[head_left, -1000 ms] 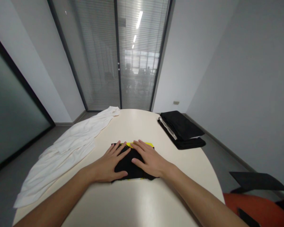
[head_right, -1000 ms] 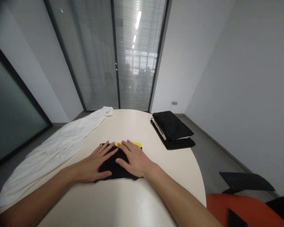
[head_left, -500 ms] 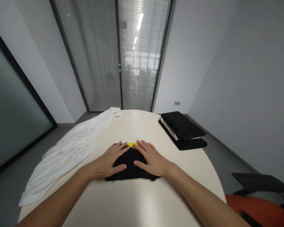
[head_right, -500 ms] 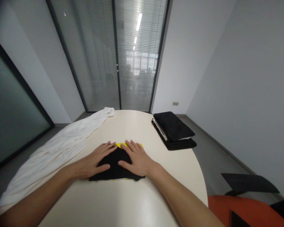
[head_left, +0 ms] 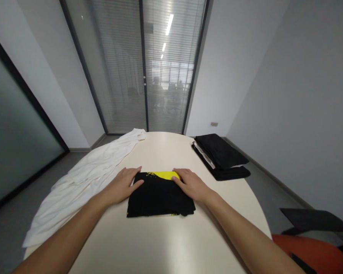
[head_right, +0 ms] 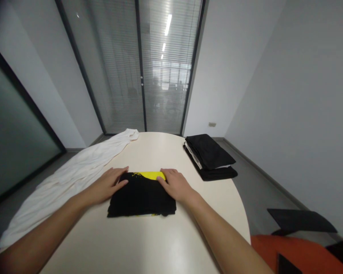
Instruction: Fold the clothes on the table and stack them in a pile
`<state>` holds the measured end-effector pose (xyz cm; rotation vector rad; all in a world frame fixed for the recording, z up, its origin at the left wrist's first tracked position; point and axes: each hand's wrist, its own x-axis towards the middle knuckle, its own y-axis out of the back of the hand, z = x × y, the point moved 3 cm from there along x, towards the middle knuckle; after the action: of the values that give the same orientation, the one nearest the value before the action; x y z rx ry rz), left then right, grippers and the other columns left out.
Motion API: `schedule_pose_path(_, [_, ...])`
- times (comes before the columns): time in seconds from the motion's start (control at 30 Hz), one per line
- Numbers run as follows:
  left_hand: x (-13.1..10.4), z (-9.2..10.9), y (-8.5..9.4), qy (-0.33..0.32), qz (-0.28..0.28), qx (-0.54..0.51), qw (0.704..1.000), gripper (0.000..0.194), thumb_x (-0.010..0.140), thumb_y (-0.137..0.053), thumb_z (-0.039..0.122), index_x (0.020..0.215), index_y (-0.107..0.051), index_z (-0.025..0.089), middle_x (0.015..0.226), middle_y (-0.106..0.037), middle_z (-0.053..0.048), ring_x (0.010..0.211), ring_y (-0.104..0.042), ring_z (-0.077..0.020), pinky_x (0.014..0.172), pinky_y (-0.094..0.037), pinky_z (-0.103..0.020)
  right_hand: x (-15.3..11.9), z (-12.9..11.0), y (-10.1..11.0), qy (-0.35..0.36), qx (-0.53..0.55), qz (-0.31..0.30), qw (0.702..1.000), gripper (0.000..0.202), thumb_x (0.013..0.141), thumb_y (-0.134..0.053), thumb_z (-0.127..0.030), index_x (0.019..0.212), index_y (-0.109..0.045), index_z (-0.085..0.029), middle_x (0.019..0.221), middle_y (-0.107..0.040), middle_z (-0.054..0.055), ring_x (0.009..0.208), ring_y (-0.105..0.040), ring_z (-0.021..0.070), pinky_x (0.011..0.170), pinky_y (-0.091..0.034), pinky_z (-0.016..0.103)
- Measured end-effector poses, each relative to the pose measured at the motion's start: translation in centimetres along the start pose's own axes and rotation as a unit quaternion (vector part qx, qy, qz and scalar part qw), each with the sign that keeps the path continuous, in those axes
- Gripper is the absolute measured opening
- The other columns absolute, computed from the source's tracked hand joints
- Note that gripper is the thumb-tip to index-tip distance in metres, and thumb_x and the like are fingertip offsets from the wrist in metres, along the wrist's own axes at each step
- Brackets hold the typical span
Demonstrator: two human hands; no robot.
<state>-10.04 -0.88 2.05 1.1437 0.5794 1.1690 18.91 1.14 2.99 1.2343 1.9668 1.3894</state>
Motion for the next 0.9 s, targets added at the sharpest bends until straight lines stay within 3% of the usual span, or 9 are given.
schedule_pose_path(0.1, [0.6,-0.5,-0.5,0.027,0.059,-0.043,0.997,0.052,0.093,-0.050,0.051,0.129,-0.062,0.015,0.121,-0.068,-0.015,0.114,-0.061,-0.0320,0.104,-0.044,-0.049,0.3,0.2,0.2,-0.033,-0.006,0.034,0.999,0.047,0.103,-0.035,-0.047,0.126,-0.064,-0.018,0.128,-0.064,0.013,0.121,-0.055,0.0259,0.106,-0.039,0.041])
schedule_pose_path(0.27, [1.0,-0.6,-1.0,0.055,0.110,-0.198,0.972,0.044,0.083,-0.064,0.042,0.120,-0.066,0.020,0.120,-0.068,-0.010,0.113,-0.062,-0.0282,0.103,-0.045,-0.045,0.5,0.5,0.0,-0.050,0.024,0.062,0.997,0.033,0.098,-0.046,-0.040,0.113,-0.065,-0.017,0.114,-0.066,0.013,0.110,-0.057,0.0260,0.098,-0.043,0.040])
schedule_pose_path(0.33, [1.0,-0.2,-0.7,0.089,0.109,-0.284,0.948,0.047,0.077,-0.071,0.040,0.119,-0.066,0.020,0.115,-0.070,-0.010,0.104,-0.065,-0.0273,0.099,-0.047,-0.044,0.6,1.1,0.0,-0.063,0.080,0.059,0.993,0.030,0.094,-0.052,-0.041,0.109,-0.064,-0.018,0.105,-0.068,0.010,0.098,-0.060,0.0243,0.088,-0.046,0.038])
schedule_pose_path(0.47, [0.9,0.8,-0.2,0.151,0.069,-0.465,0.869,0.052,0.066,-0.082,0.042,0.110,-0.069,0.016,0.098,-0.075,-0.010,0.091,-0.070,-0.0279,0.086,-0.053,-0.041,1.0,2.4,0.4,-0.068,0.251,0.042,0.965,0.032,0.084,-0.065,-0.047,0.098,-0.063,-0.018,0.089,-0.066,0.003,0.079,-0.059,0.0184,0.072,-0.047,0.031])
schedule_pose_path(0.6, [0.9,1.2,0.1,0.177,0.055,-0.497,0.848,0.048,0.063,-0.085,0.046,0.099,-0.073,0.017,0.091,-0.076,-0.011,0.087,-0.071,-0.0283,0.083,-0.053,-0.041,1.1,2.7,1.1,-0.067,0.377,0.014,0.924,0.041,0.072,-0.077,-0.047,0.096,-0.065,-0.015,0.090,-0.067,0.004,0.081,-0.062,0.0186,0.076,-0.048,0.031])
schedule_pose_path(0.8, [0.7,1.8,-0.2,0.154,0.064,-0.533,0.830,0.053,0.069,-0.083,0.046,0.110,-0.069,0.016,0.104,-0.075,-0.012,0.097,-0.070,-0.0273,0.090,-0.052,-0.039,0.6,2.6,1.4,-0.120,0.477,-0.064,0.868,0.056,0.068,-0.084,-0.045,0.114,-0.070,-0.016,0.107,-0.072,0.007,0.095,-0.067,0.0216,0.092,-0.049,0.036])
schedule_pose_path(0.9, [0.6,2.4,-0.2,0.155,0.086,-0.541,0.822,0.053,0.074,-0.080,0.046,0.116,-0.067,0.016,0.108,-0.074,-0.011,0.102,-0.069,-0.0271,0.091,-0.052,-0.038,0.4,2.7,1.4,-0.130,0.502,-0.087,0.851,0.053,0.063,-0.087,-0.042,0.107,-0.072,-0.016,0.102,-0.074,0.006,0.092,-0.067,0.0208,0.091,-0.050,0.036])
